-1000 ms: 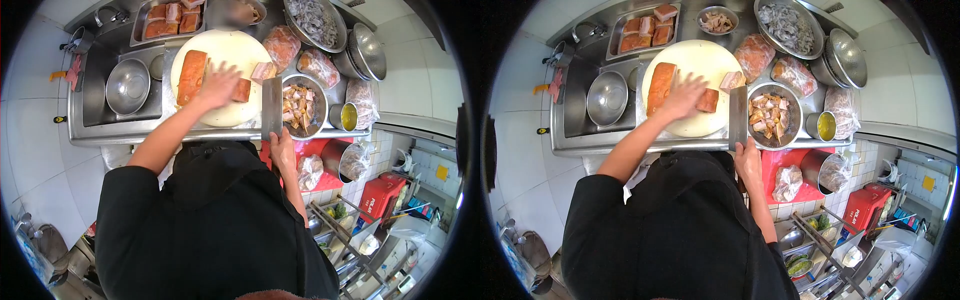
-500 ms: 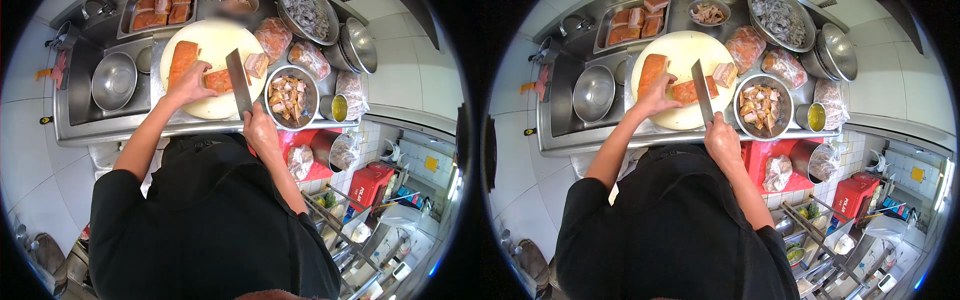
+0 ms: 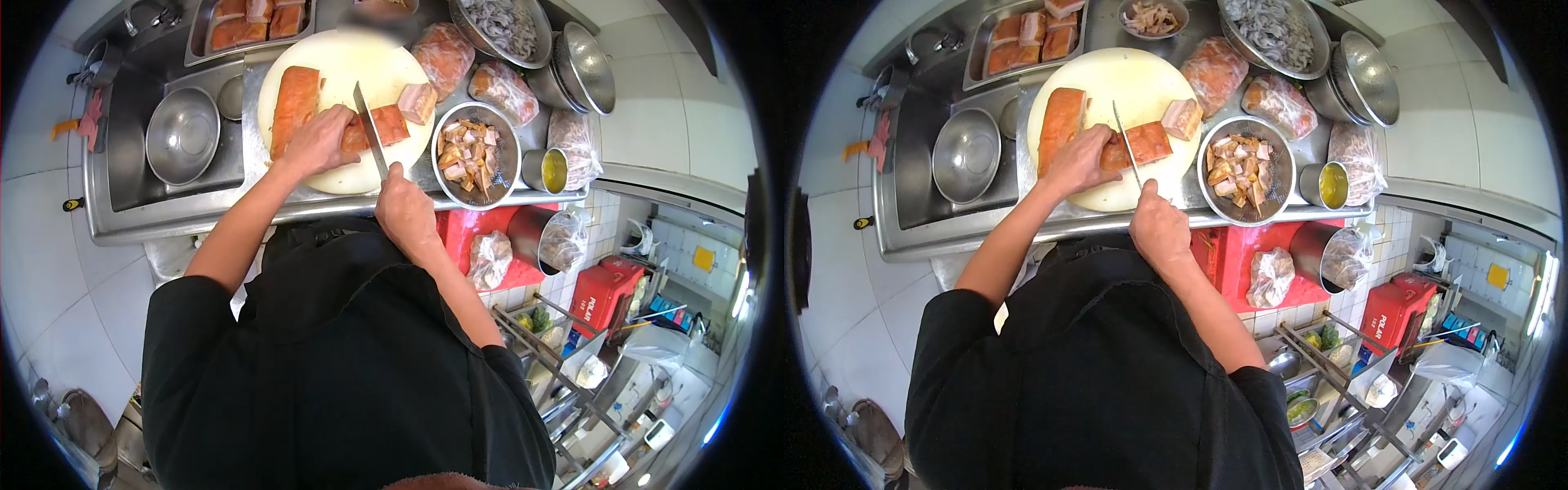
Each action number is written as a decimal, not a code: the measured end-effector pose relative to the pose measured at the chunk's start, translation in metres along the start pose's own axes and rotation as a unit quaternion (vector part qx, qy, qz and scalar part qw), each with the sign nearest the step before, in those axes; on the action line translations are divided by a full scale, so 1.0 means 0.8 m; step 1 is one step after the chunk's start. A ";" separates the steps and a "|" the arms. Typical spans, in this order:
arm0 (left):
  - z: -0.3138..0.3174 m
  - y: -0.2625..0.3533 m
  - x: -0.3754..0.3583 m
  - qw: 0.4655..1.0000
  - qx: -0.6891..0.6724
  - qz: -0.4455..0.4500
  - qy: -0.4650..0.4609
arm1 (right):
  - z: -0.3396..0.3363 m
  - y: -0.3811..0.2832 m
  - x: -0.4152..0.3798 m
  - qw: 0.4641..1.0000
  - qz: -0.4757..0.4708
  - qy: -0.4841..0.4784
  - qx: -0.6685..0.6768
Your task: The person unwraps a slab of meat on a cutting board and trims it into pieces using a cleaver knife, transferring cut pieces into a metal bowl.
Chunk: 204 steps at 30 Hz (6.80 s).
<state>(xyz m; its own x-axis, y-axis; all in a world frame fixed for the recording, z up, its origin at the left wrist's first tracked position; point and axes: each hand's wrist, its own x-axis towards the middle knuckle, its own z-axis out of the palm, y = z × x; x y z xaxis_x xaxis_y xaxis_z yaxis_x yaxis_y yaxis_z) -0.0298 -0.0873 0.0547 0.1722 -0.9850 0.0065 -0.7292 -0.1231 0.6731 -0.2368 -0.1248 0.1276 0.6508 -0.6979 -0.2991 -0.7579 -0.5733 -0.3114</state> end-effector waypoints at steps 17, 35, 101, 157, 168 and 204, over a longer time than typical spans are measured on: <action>0.003 0.010 0.004 0.998 0.060 -0.009 0.000 | 0.015 0.011 -0.007 0.998 -0.046 0.048 -0.009; 0.024 0.027 0.030 0.977 0.140 -0.156 -0.026 | -0.025 -0.004 0.007 1.000 0.000 -0.009 -0.002; 0.021 0.049 0.009 0.979 0.143 -0.139 -0.048 | -0.015 0.116 -0.047 0.983 0.089 0.044 0.153; 0.069 0.060 0.054 0.984 0.165 -0.075 0.003 | 0.032 0.082 0.064 0.998 0.062 -0.019 0.009; 0.052 0.059 0.049 0.983 0.169 0.003 0.077 | -0.018 0.127 -0.044 0.983 0.123 0.032 0.129; 0.051 0.033 -0.003 0.975 -0.132 -0.049 0.170 | -0.008 0.186 -0.067 0.962 0.115 0.044 0.244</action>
<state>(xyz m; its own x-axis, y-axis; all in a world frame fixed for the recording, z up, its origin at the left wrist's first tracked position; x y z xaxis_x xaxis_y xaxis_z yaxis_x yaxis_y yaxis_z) -0.0768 -0.0933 0.0421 0.4744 -0.8680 0.1470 -0.5100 -0.1349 0.8495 -0.3848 -0.1758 0.1027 0.4455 -0.8279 -0.3407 -0.7560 -0.1440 -0.6385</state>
